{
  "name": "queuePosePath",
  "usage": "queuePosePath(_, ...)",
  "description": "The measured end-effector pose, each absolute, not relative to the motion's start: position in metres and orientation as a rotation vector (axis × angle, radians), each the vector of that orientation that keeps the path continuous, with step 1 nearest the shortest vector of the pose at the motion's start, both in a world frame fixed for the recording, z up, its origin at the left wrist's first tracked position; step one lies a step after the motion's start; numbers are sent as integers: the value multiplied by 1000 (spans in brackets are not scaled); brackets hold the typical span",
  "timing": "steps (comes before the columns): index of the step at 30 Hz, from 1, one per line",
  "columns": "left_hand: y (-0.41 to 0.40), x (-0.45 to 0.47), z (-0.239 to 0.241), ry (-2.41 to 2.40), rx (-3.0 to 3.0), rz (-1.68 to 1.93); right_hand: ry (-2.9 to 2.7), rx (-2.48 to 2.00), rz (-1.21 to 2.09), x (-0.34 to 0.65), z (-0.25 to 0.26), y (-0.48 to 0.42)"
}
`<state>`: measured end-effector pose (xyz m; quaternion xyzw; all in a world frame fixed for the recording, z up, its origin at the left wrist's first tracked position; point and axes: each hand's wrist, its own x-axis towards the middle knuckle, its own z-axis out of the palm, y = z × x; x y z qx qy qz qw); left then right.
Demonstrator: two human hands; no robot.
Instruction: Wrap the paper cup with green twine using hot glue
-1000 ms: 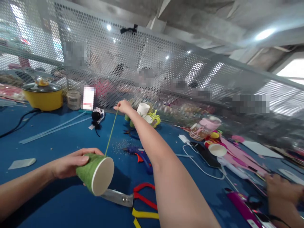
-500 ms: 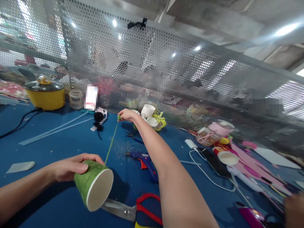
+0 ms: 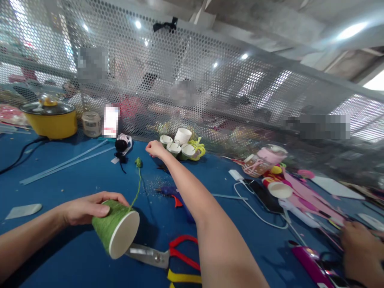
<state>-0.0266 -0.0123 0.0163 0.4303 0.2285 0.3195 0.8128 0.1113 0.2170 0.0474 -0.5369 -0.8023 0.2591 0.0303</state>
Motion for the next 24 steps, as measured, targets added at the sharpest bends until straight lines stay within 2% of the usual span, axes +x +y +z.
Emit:
queuePosePath(7,-11,-27,16,459,943,684,-2706,-1644,659,102,39,181)
queuePosePath(13,-12,-28,15,473,974,701,-2652,-1683,812,99,30,161)
queuePosePath(17,-12,-28,16,468,969,710,-2430,-1614,811,103,49,170)
queuePosePath(24,-11,-26,17,436,919,723,-2091,-1358,564,106,100,202)
